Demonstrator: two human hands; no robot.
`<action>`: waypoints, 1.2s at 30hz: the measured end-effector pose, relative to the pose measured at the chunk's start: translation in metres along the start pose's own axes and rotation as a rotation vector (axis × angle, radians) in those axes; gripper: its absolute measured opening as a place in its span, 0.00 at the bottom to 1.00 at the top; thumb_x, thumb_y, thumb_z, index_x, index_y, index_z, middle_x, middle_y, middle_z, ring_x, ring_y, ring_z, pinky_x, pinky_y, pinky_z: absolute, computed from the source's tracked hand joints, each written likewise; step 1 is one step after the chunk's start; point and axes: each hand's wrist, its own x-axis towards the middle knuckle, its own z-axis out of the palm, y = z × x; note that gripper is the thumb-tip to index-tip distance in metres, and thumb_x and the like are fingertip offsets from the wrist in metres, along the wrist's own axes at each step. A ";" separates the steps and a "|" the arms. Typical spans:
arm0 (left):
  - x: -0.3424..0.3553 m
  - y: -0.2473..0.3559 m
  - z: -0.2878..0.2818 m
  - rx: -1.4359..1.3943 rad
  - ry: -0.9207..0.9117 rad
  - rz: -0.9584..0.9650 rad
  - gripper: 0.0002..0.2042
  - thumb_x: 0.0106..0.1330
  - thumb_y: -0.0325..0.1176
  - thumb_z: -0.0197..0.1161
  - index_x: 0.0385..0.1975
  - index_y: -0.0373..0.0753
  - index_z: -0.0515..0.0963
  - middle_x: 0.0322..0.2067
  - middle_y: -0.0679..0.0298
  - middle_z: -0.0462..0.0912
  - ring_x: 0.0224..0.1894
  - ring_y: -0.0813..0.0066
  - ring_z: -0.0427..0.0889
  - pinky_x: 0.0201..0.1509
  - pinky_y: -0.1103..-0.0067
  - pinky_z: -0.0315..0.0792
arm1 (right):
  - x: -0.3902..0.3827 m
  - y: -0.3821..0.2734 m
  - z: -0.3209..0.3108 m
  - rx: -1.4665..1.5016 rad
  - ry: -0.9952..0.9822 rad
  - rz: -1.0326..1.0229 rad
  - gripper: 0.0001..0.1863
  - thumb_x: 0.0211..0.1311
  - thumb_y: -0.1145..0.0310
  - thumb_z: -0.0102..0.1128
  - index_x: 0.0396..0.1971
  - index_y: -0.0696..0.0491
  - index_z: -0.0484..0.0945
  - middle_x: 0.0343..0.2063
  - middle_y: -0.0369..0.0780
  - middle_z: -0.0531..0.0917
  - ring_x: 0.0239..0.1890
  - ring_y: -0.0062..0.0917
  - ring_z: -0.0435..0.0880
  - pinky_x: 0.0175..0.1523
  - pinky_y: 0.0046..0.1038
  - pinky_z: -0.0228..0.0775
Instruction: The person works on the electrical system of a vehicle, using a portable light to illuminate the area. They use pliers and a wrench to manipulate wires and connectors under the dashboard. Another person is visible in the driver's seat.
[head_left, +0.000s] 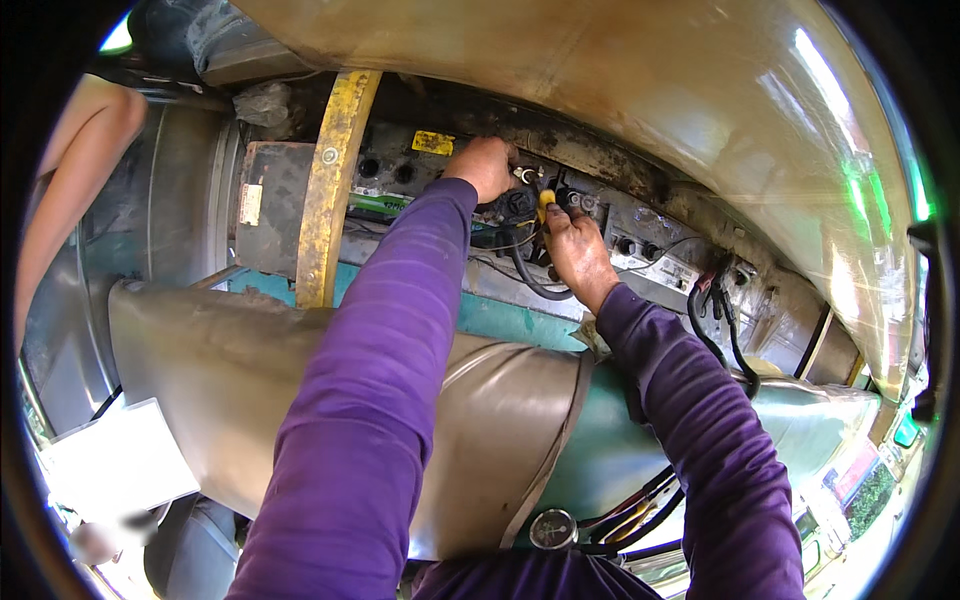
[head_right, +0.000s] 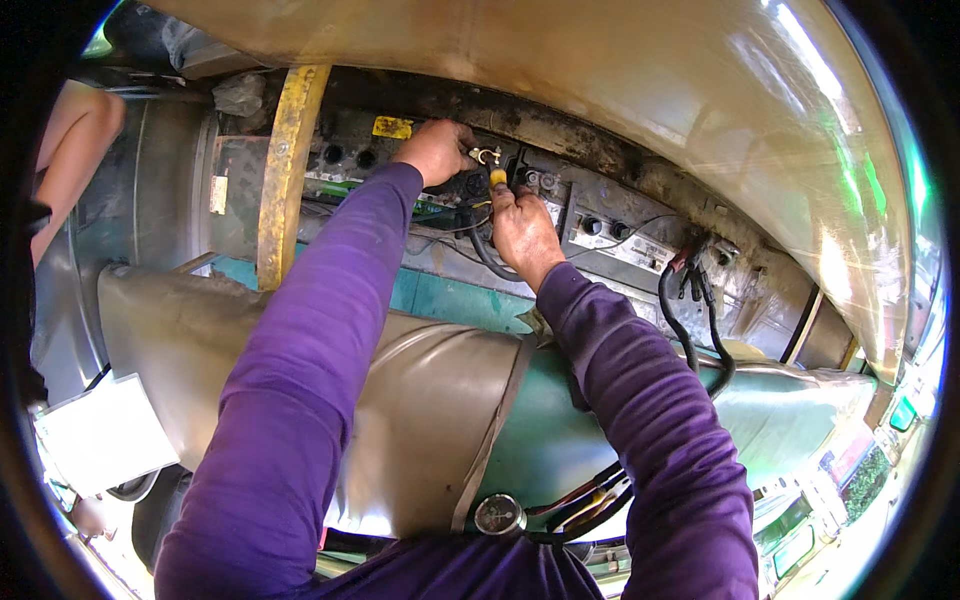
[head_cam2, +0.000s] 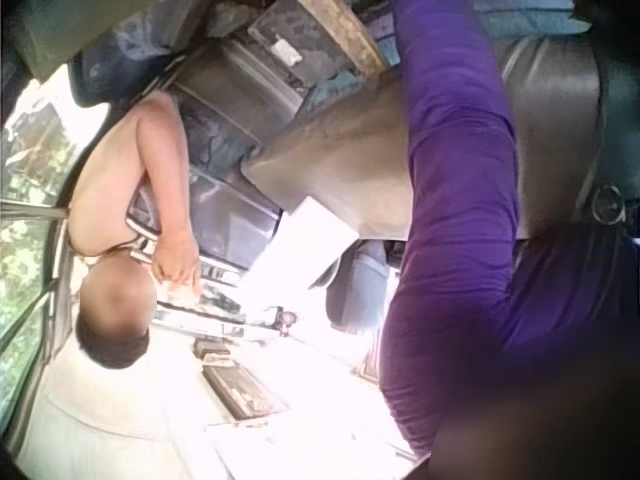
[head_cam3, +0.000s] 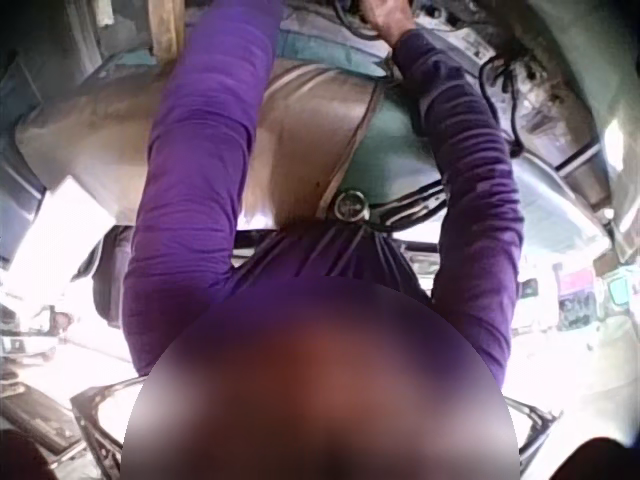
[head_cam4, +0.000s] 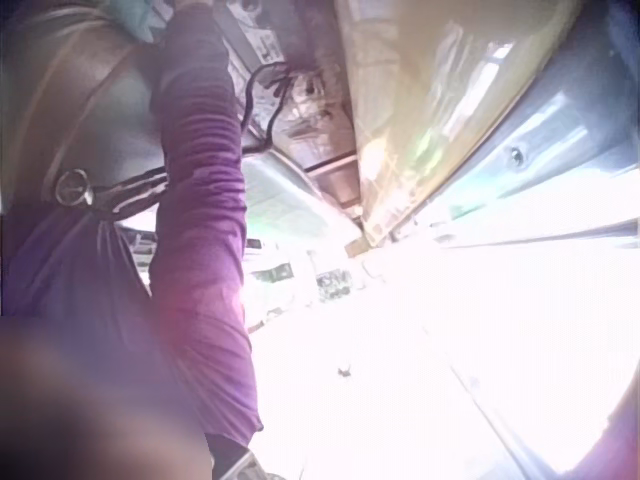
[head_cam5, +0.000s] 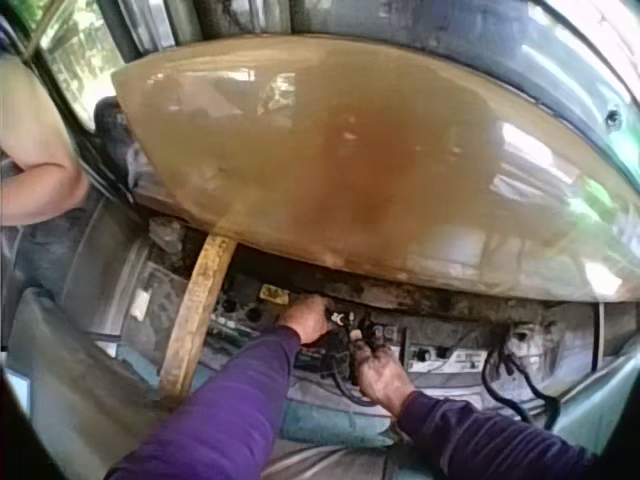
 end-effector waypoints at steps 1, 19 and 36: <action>0.000 0.000 0.001 -0.010 -0.011 -0.017 0.22 0.57 0.39 0.77 0.52 0.44 0.86 0.50 0.50 0.87 0.55 0.51 0.85 0.62 0.63 0.77 | 0.002 0.005 0.000 0.066 0.042 0.062 0.26 0.80 0.56 0.42 0.52 0.66 0.76 0.47 0.63 0.82 0.49 0.61 0.80 0.58 0.49 0.72; -0.001 0.005 0.003 -0.050 0.052 -0.058 0.20 0.53 0.37 0.80 0.45 0.38 0.88 0.43 0.49 0.89 0.48 0.53 0.88 0.56 0.66 0.79 | -0.006 0.008 0.000 -0.343 0.036 -0.187 0.26 0.80 0.56 0.42 0.52 0.67 0.75 0.46 0.65 0.82 0.52 0.62 0.79 0.59 0.51 0.70; 0.001 0.004 0.005 -0.025 0.082 -0.043 0.20 0.52 0.37 0.80 0.44 0.37 0.88 0.41 0.50 0.90 0.46 0.53 0.88 0.54 0.66 0.80 | -0.004 0.010 0.000 -0.277 -0.069 -0.089 0.22 0.78 0.62 0.43 0.55 0.64 0.76 0.42 0.63 0.84 0.48 0.59 0.83 0.57 0.48 0.75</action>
